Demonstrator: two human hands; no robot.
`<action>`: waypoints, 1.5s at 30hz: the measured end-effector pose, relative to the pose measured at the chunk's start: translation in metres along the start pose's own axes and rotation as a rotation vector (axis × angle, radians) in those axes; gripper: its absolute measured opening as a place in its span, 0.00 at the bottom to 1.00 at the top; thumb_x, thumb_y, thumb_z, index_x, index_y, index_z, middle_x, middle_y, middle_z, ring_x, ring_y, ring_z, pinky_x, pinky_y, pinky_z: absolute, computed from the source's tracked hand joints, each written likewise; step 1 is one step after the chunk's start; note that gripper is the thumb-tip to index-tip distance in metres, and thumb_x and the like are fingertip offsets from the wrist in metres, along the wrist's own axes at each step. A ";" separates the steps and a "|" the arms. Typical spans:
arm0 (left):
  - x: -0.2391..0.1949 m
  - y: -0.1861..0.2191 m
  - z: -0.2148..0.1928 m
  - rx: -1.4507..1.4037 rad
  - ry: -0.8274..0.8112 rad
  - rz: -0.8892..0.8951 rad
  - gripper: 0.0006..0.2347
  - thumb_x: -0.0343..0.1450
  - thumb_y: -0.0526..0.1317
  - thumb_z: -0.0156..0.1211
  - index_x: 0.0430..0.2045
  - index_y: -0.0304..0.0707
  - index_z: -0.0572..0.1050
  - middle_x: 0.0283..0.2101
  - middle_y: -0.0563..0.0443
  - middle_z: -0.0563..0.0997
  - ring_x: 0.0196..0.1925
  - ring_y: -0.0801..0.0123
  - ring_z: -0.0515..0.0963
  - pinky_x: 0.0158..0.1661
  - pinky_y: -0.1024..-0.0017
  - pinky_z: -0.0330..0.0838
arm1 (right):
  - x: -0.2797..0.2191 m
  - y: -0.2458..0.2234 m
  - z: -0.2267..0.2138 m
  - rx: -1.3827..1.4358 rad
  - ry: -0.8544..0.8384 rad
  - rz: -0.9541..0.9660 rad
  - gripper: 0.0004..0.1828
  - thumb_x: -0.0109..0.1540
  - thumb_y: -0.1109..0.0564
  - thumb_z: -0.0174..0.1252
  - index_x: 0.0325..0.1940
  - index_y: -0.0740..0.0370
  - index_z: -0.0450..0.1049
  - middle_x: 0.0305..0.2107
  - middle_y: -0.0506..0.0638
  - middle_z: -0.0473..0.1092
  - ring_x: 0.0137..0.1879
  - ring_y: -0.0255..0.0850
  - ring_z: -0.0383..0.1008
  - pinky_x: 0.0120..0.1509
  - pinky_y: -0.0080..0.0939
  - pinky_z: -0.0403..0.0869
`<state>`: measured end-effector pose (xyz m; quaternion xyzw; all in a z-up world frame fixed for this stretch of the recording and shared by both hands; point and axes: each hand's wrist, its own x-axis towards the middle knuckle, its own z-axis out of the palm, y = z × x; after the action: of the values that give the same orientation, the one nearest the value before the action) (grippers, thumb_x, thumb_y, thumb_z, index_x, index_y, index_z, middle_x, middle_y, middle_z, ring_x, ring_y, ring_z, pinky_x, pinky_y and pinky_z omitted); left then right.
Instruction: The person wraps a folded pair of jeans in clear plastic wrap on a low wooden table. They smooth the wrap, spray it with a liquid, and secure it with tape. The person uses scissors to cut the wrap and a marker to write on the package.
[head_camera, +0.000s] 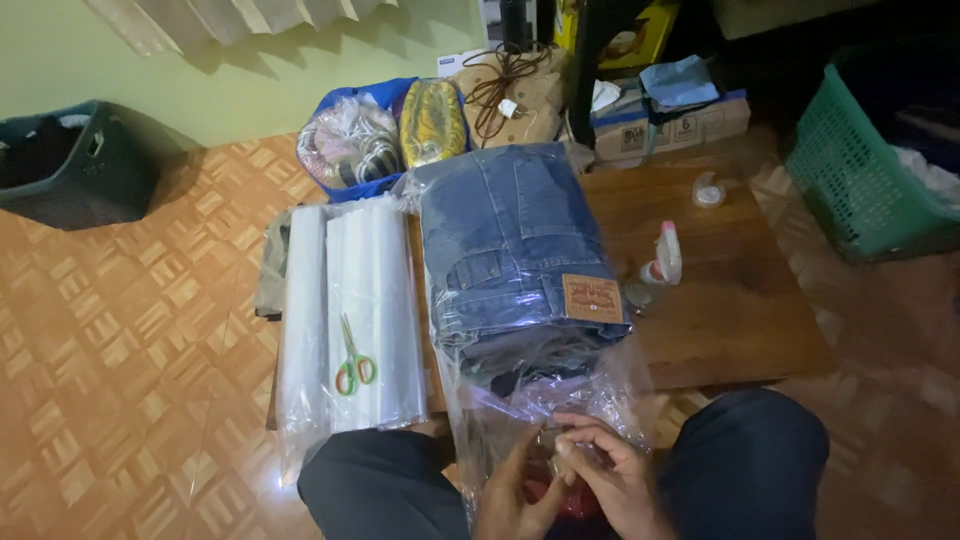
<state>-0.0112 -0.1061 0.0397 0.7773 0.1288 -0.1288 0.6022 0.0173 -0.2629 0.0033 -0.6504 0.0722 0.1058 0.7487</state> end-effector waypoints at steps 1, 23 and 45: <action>0.000 0.003 -0.001 0.001 -0.003 0.003 0.27 0.66 0.47 0.69 0.63 0.57 0.72 0.43 0.61 0.88 0.38 0.81 0.88 0.39 0.82 0.81 | 0.000 -0.006 0.001 0.001 0.004 -0.003 0.06 0.59 0.62 0.64 0.32 0.69 0.84 0.55 0.56 0.79 0.25 0.36 0.75 0.31 0.33 0.77; 0.002 -0.060 0.016 0.096 -0.028 0.299 0.30 0.67 0.52 0.70 0.65 0.50 0.68 0.45 0.52 0.85 0.37 0.73 0.84 0.38 0.76 0.78 | 0.011 0.025 -0.010 -0.265 0.105 -0.061 0.05 0.58 0.58 0.67 0.31 0.61 0.85 0.29 0.47 0.81 0.38 0.33 0.76 0.46 0.30 0.71; 0.086 -0.059 -0.197 0.650 0.588 -0.114 0.29 0.71 0.53 0.56 0.68 0.53 0.61 0.63 0.46 0.73 0.63 0.50 0.72 0.51 0.42 0.72 | -0.011 -0.005 0.002 -0.312 0.146 0.272 0.22 0.59 0.59 0.65 0.58 0.51 0.84 0.48 0.43 0.85 0.44 0.35 0.84 0.54 0.31 0.77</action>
<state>0.0570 0.1025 0.0036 0.9216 0.2900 0.0310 0.2560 0.0078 -0.2625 0.0111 -0.7487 0.1957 0.1684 0.6106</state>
